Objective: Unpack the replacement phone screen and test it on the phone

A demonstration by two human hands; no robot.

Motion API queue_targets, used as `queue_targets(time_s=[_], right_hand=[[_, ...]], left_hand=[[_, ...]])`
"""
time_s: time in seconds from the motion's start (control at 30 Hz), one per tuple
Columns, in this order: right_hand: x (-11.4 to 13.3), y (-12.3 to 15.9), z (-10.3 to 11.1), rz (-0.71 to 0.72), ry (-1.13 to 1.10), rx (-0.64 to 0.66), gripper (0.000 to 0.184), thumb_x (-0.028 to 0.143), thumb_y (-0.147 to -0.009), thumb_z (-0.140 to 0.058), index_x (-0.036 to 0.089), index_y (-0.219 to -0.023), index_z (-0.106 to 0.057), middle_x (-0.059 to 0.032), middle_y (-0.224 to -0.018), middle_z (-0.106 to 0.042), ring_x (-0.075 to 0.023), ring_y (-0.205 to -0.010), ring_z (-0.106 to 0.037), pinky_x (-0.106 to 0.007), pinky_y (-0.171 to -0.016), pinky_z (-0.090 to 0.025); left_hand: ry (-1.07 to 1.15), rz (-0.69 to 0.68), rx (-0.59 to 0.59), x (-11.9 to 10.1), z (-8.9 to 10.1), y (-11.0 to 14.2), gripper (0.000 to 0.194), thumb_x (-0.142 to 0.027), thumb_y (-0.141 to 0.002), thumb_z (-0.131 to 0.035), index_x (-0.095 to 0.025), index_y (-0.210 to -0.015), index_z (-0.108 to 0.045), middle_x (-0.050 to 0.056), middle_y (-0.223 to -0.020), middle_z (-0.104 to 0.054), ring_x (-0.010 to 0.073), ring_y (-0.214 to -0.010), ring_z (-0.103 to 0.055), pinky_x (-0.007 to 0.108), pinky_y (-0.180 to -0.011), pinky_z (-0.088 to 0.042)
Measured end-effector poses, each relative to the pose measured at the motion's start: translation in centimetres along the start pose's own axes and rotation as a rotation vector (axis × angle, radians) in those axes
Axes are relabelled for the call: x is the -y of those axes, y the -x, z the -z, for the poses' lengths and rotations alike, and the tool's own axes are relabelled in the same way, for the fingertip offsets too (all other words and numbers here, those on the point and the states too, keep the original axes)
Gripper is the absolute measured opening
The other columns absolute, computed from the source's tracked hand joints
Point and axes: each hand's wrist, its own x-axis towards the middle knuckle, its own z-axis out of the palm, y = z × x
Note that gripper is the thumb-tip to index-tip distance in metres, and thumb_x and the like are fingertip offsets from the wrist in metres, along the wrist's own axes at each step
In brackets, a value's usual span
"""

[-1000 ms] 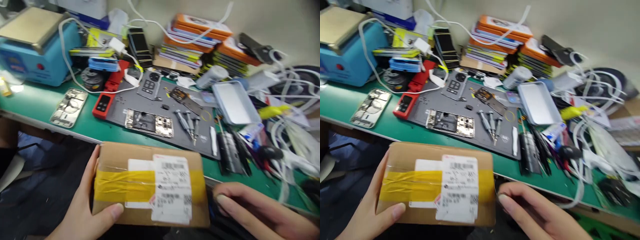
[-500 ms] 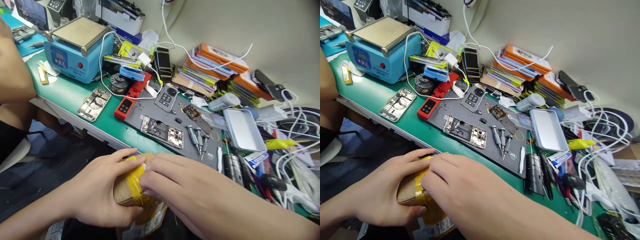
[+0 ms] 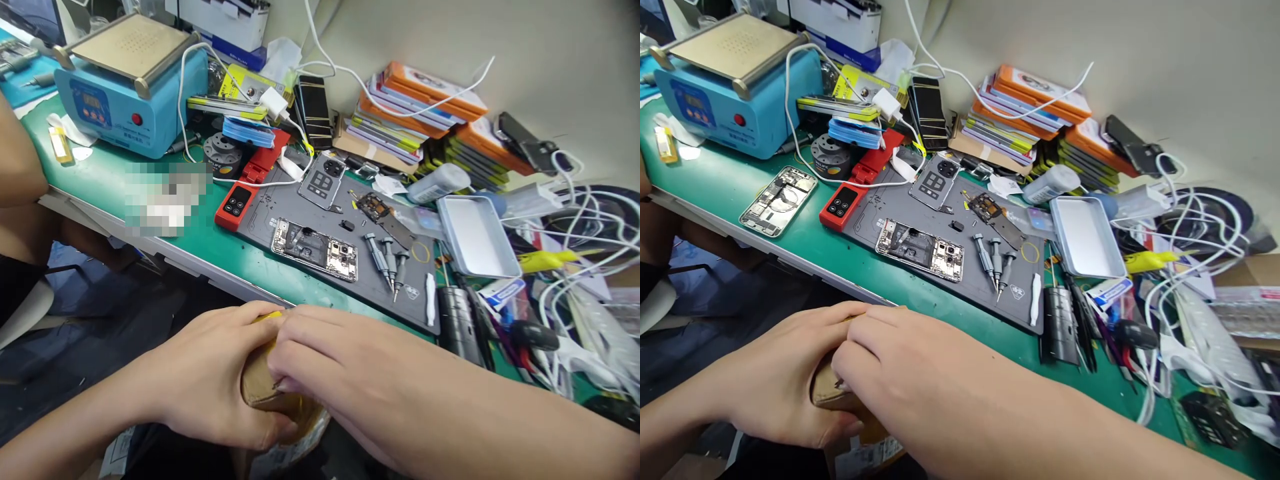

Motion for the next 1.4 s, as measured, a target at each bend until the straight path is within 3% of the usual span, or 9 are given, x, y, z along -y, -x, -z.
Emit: queue_targets(time_s=[0.2,0.33,0.47,0.67,0.83,1.0,1.2,1.4], right_hand=[[-0.2,0.4,-0.3,-0.031,-0.001,0.041,0.019,0.000,-0.092,-0.058,0.015,-0.093,-0.069,-0.0060,-0.098,-0.068,-0.0221,-0.088,-0.060,-0.037,-0.081,-0.053],[-0.3,0.7,-0.6,0.008,0.020,0.000,0.018,0.003,-0.097,-0.056,0.015,-0.092,-0.068,-0.0058,-0.095,-0.067,-0.0219,-0.085,-0.058,-0.037,-0.080,-0.052],[-0.8,0.8,-0.6,0.025,-0.024,-0.053,0.017,0.002,-0.094,-0.057,0.015,-0.090,-0.067,-0.0050,-0.094,-0.067,-0.0196,-0.083,-0.057,-0.033,-0.076,-0.051],[-1.0,0.9,-0.9,0.006,-0.042,-0.027,0.023,-0.001,-0.093,-0.052,0.015,-0.094,-0.068,-0.0054,-0.099,-0.067,-0.0213,-0.089,-0.059,-0.038,-0.085,-0.053],[-1.1,1.2,-1.2,-0.010,-0.018,-0.052,0.022,0.001,-0.095,-0.052,0.015,-0.094,-0.068,-0.0067,-0.097,-0.067,-0.0229,-0.087,-0.060,-0.039,-0.080,-0.055],[-0.9,1.1,-1.0,0.029,0.081,-0.039,0.017,0.005,-0.096,-0.057,0.017,-0.090,-0.068,-0.0057,-0.092,-0.067,-0.0235,-0.084,-0.059,-0.040,-0.079,-0.055],[-0.8,1.3,-0.5,0.141,0.214,-0.039,0.020,0.010,-0.102,-0.052,0.017,-0.093,-0.068,-0.0040,-0.091,-0.066,-0.0239,-0.081,-0.057,-0.041,-0.079,-0.053],[-1.2,2.5,-0.1,0.155,0.316,-0.035,0.030,0.011,-0.106,-0.044,0.017,-0.089,-0.068,-0.0040,-0.086,-0.063,-0.0242,-0.076,-0.053,-0.041,-0.073,-0.050]], left_hand=[[-0.018,-0.002,0.022,0.3,-0.1,-0.2,0.060,-0.036,-0.072,-0.083,-0.030,-0.129,-0.065,0.002,-0.136,-0.067,0.0296,-0.128,-0.064,0.042,-0.114,-0.049],[-0.015,0.001,0.031,0.3,-0.1,-0.3,0.068,-0.035,-0.074,-0.082,-0.032,-0.138,-0.060,0.001,-0.142,-0.065,0.0265,-0.130,-0.062,0.038,-0.117,-0.047],[-0.027,0.005,0.034,0.2,-0.2,-0.3,0.060,-0.037,-0.069,-0.085,-0.031,-0.126,-0.066,0.001,-0.136,-0.067,0.0289,-0.127,-0.064,0.041,-0.116,-0.048],[-0.031,0.003,0.033,0.2,-0.2,-0.4,0.072,-0.035,-0.071,-0.083,-0.028,-0.140,-0.061,0.001,-0.137,-0.066,0.0247,-0.130,-0.062,0.034,-0.117,-0.046],[-0.029,0.020,0.047,0.3,-0.2,-0.5,0.074,-0.034,-0.072,-0.083,-0.031,-0.142,-0.058,-0.002,-0.145,-0.062,0.0219,-0.132,-0.060,0.032,-0.119,-0.044],[-0.030,0.006,0.038,0.4,-0.5,-0.6,0.065,-0.035,-0.073,-0.082,-0.030,-0.135,-0.061,-0.002,-0.130,-0.066,0.0203,-0.123,-0.063,0.030,-0.118,-0.044],[0.000,-0.035,0.051,0.8,-0.7,-0.6,0.085,-0.030,-0.071,-0.083,-0.034,-0.150,-0.052,-0.005,-0.150,-0.058,0.0170,-0.139,-0.056,0.023,-0.121,-0.039],[-0.041,-0.013,0.095,0.5,-0.8,-0.4,0.095,-0.031,-0.069,-0.083,-0.041,-0.156,-0.043,-0.007,-0.156,-0.053,0.0186,-0.139,-0.056,0.028,-0.123,-0.040]])
